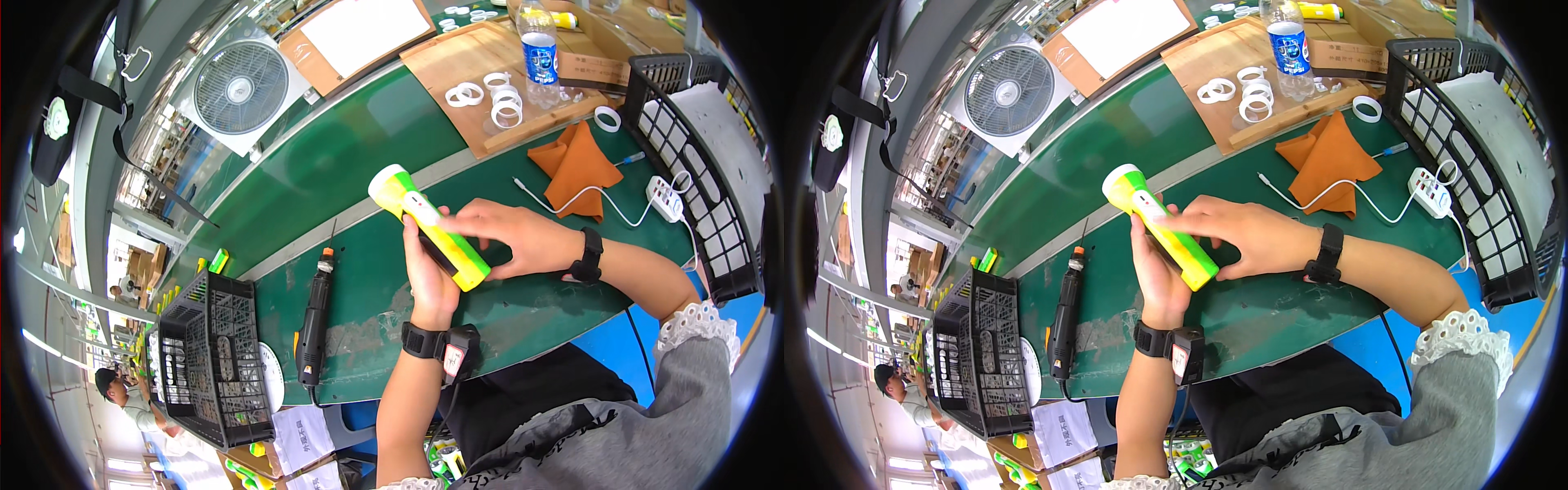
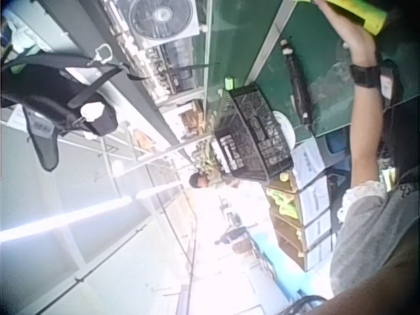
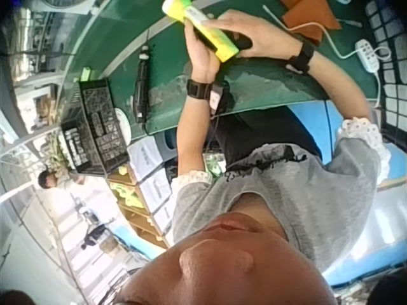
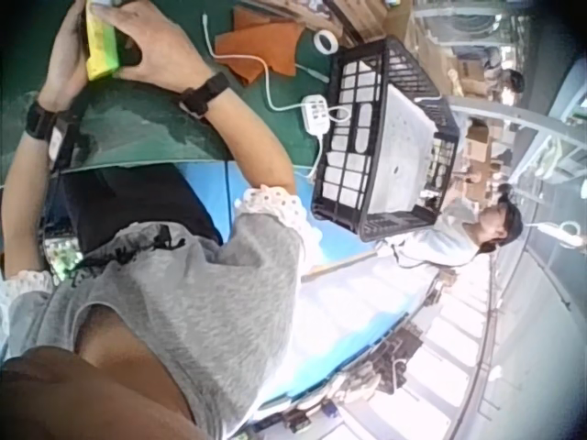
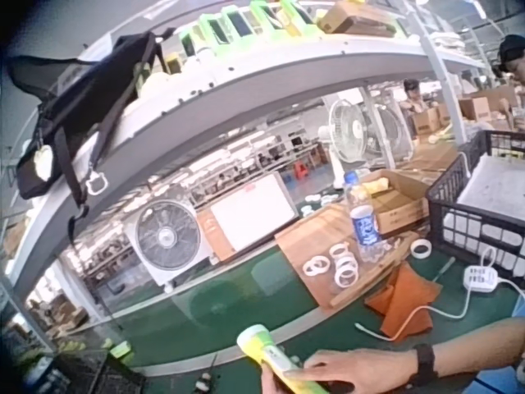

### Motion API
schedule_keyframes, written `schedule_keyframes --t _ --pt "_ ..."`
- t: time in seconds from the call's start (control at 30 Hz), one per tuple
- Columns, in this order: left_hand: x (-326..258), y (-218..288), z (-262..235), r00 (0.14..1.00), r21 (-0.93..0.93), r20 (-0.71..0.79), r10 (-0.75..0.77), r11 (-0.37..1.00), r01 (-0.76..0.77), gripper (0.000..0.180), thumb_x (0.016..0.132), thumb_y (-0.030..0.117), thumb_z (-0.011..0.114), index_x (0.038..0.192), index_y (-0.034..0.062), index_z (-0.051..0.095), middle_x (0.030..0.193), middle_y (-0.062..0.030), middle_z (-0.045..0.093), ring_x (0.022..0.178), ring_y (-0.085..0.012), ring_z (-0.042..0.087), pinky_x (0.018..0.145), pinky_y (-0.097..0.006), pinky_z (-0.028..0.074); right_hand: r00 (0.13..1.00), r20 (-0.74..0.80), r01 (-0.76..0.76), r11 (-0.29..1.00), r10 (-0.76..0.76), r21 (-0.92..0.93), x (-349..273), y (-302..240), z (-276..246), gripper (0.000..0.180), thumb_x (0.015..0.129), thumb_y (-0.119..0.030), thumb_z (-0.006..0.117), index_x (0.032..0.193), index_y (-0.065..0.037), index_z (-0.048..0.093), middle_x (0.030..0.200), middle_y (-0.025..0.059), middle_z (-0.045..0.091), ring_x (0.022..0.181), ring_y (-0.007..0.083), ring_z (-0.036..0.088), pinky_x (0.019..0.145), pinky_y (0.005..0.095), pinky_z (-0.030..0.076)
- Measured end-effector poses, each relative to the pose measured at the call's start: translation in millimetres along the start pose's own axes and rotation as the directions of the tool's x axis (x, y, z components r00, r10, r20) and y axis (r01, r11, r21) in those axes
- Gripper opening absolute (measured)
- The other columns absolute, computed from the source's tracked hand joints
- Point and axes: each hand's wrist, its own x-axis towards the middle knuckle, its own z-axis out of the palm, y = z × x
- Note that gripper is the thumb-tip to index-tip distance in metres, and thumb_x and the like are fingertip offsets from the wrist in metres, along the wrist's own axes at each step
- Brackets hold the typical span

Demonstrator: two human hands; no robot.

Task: Assembling plastic flashlight components using manual dexterity and an electric screwdriver.

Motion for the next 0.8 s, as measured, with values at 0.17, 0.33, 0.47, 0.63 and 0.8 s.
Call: schedule_keyframes --t 0.17,0.33,0.47,0.63,0.8 --pt "-3 3 10 0.992 -0.178 0.123 -0.009 0.983 0.031 0.046 0.094 0.036 0.031 0.131 0.0075 0.030 0.128 -0.0114 0.041 0.116 -0.0259 0.042 0.098 -0.041 0.036 0.996 -0.088 -0.054 0.931 0.023 -0.361 0 -11 1 0.058 0.062 -0.015 0.071 0.115 -0.020 0.048 0.104 0.0048 0.050 0.081 0.0248 0.058 0.066 0.0338 0.049" --pt "-3 4 14 0.996 -0.049 0.052 0.067 0.997 -0.064 0.050 0.091 0.022 0.045 0.134 0.0081 0.022 0.121 -0.0094 0.043 0.115 -0.0236 0.043 0.096 -0.042 0.036 0.976 -0.199 -0.147 0.937 0.085 -0.316 1 -11 0 0.054 0.061 -0.021 0.073 0.107 -0.011 0.045 0.101 0.0091 0.056 0.083 0.0281 0.059 0.064 0.0368 0.048" --pt "0 8 3 0.992 -0.041 0.073 0.104 0.994 -0.101 0.055 0.089 0.014 0.051 0.134 0.0095 0.021 0.123 -0.0096 0.041 0.114 -0.0228 0.043 0.096 -0.041 0.037 0.960 -0.237 -0.206 0.947 0.147 -0.248 3 -15 4 0.054 0.063 -0.026 0.071 0.105 -0.008 0.043 0.093 0.0112 0.059 0.080 0.0291 0.059 0.065 0.0365 0.047" --pt "-6 4 12 0.976 0.096 0.125 0.179 0.977 -0.192 0.055 0.082 -0.002 0.054 0.129 0.0052 0.027 0.123 -0.0118 0.042 0.114 -0.0216 0.043 0.096 -0.037 0.037 0.931 -0.167 -0.331 0.944 0.324 -0.011 3 -11 0 0.056 0.065 -0.023 0.070 0.111 -0.006 0.043 0.094 0.0135 0.059 0.081 0.0312 0.059 0.068 0.0356 0.048" --pt "-4 -1 -8 0.873 0.057 0.389 0.293 0.939 -0.340 0.027 0.084 0.015 0.059 0.108 0.0039 0.053 0.098 -0.0082 0.059 0.097 -0.0194 0.055 0.087 -0.034 0.044 0.652 -0.536 0.428 0.844 -0.537 -0.324 9 10 -11 0.040 0.068 -0.010 0.068 0.103 -0.006 0.049 0.096 0.0110 0.056 0.092 0.0258 0.056 0.078 0.0314 0.045"
